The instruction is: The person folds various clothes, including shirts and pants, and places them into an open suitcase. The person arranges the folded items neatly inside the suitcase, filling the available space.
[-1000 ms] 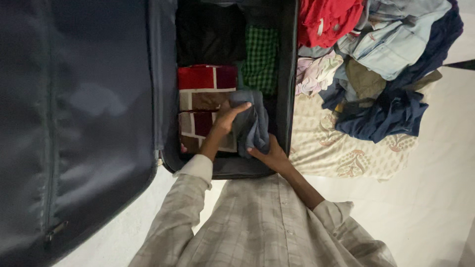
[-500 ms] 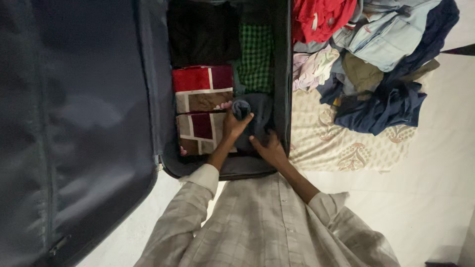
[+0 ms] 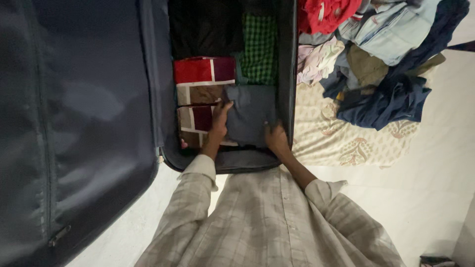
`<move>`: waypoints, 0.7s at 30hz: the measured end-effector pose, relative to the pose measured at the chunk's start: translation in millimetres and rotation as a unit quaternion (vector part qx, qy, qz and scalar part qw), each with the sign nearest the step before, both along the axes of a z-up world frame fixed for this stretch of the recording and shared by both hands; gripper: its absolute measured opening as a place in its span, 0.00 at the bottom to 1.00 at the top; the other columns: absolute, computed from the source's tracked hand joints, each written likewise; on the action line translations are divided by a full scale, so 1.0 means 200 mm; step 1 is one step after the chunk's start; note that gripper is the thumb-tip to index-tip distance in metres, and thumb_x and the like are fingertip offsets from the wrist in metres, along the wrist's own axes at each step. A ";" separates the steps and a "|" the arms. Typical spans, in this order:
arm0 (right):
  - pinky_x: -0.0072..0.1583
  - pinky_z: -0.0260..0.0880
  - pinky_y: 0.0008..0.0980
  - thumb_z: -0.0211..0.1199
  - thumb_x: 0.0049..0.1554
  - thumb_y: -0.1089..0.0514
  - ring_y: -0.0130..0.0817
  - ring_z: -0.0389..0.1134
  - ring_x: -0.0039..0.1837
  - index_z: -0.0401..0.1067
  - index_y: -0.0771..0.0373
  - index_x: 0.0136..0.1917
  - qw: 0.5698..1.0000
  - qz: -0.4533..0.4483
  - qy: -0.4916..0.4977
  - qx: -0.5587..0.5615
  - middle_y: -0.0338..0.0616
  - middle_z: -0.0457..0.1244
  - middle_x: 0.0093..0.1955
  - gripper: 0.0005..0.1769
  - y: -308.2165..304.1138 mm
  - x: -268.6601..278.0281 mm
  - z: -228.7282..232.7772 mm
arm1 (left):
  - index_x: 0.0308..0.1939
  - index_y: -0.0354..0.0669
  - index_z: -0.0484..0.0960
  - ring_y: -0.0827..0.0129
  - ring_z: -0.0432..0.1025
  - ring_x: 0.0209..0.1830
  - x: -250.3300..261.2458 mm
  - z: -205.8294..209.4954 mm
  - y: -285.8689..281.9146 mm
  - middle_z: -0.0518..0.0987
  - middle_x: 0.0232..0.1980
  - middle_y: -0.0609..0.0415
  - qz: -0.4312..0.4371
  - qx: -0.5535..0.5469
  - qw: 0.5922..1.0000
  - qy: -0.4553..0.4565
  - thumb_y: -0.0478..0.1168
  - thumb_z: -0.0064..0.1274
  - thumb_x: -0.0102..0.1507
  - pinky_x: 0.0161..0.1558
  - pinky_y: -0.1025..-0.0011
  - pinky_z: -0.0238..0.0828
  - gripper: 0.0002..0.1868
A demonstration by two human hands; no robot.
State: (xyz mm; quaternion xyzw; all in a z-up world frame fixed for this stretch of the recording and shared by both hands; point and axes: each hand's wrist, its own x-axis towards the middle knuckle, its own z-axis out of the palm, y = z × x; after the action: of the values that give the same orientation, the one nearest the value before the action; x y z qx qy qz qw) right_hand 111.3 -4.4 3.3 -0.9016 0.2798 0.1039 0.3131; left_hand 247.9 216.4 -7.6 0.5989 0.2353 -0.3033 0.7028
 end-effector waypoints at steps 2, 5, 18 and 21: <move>0.53 0.69 0.61 0.56 0.65 0.42 0.75 0.68 0.53 0.67 0.72 0.64 0.994 0.091 0.039 -0.040 0.79 0.65 0.51 0.30 -0.02 -0.02 -0.11 | 0.68 0.32 0.75 0.48 0.71 0.64 0.01 0.04 -0.01 0.77 0.66 0.39 -0.024 0.017 0.999 0.015 0.58 0.57 0.60 0.62 0.58 0.68 0.41; 0.55 0.68 0.61 0.53 0.67 0.41 0.76 0.67 0.56 0.67 0.72 0.66 0.993 0.052 0.109 0.009 0.81 0.64 0.54 0.31 -0.03 -0.02 -0.20 | 0.66 0.36 0.76 0.52 0.73 0.63 0.00 0.13 -0.07 0.78 0.65 0.43 -0.112 0.178 0.976 0.052 0.63 0.56 0.60 0.60 0.57 0.68 0.41; 0.59 0.67 0.31 0.59 0.65 0.43 0.40 0.67 0.55 0.69 0.70 0.61 0.933 -0.086 -0.127 0.327 0.52 0.69 0.54 0.26 -0.01 0.22 0.60 | 0.78 0.40 0.55 0.47 0.59 0.75 0.05 0.55 0.02 0.61 0.77 0.38 -0.116 0.170 0.979 -0.002 0.64 0.66 0.53 0.70 0.51 0.58 0.59; 0.59 0.66 0.33 0.57 0.68 0.43 0.39 0.65 0.56 0.69 0.70 0.64 0.919 -0.088 -0.114 0.367 0.53 0.67 0.55 0.27 0.01 0.19 0.57 | 0.77 0.39 0.60 0.47 0.64 0.74 0.02 0.61 0.03 0.67 0.76 0.38 -0.105 0.160 0.981 0.026 0.63 0.67 0.52 0.70 0.52 0.62 0.58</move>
State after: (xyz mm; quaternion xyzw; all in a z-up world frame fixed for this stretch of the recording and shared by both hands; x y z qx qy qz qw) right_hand 150.3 -3.0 118.2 -0.7007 0.2624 0.0683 0.6599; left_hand 252.0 222.9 113.7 0.7167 0.2345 -0.3491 0.5563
